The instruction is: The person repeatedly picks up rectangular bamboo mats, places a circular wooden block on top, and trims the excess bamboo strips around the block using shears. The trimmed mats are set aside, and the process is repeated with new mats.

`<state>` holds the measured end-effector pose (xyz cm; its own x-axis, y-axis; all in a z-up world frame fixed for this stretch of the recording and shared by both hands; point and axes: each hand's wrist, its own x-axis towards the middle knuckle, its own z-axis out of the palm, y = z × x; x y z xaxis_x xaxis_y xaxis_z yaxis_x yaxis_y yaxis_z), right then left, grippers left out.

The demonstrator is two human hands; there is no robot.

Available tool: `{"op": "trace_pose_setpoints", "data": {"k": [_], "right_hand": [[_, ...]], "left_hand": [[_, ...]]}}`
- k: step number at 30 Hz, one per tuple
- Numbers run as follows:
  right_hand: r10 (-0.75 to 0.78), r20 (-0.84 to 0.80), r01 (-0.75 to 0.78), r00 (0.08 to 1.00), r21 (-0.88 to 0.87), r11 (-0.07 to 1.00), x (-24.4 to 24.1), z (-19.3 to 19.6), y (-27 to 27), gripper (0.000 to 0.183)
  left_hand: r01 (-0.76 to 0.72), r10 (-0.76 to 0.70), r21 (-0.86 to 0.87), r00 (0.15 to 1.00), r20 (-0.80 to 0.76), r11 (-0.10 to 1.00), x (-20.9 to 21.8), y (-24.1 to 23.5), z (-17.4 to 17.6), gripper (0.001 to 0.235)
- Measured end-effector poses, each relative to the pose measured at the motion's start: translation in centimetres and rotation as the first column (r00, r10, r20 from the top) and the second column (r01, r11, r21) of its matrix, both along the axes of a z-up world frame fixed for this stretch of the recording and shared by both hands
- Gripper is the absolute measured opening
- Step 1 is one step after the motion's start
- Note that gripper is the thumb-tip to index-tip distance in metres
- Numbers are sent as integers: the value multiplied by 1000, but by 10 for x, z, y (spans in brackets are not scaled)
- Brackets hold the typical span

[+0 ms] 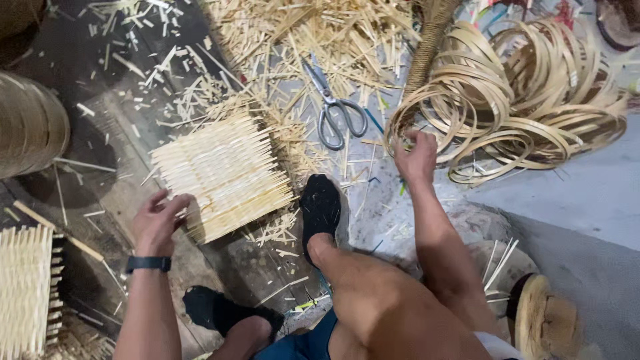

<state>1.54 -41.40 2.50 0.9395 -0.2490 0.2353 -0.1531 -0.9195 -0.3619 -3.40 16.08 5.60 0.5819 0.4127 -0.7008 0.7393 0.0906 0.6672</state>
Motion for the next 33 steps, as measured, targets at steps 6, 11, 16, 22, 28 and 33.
{"op": "trace_pose_setpoints", "data": {"k": [6, 11, 16, 22, 28, 33], "right_hand": [[193, -327, -296, 925, -306, 905, -24, 10, -47, 9], [376, -250, -351, 892, 140, 926, -48, 33, -17, 20], [138, 62, -150, 988, 260, 954, -49, 67, 10, 18], [-205, 35, 123, 978, 699, 705, -36, 127, 5, 21], [53, 157, -94, 986, 794, -601, -17, 184, 44, 20], [385, 123, 177, 915, 733, -656, -4, 191, 116, 21]], "left_hand": [[-83, 56, 240, 991, 119, 967, -17, 31, 13, 65], [-177, 120, 149, 937, 328, 973, -26, 46, 12, 56], [-93, -53, 277, 876, 479, 956, -24, 24, 34, 54], [0, -294, 441, 746, 598, 897, -12, -38, 95, 35], [371, -370, 88, 817, 441, 924, 11, -136, 136, 55], [104, 276, -772, 897, 346, 627, 35, -167, 142, 49]]}}
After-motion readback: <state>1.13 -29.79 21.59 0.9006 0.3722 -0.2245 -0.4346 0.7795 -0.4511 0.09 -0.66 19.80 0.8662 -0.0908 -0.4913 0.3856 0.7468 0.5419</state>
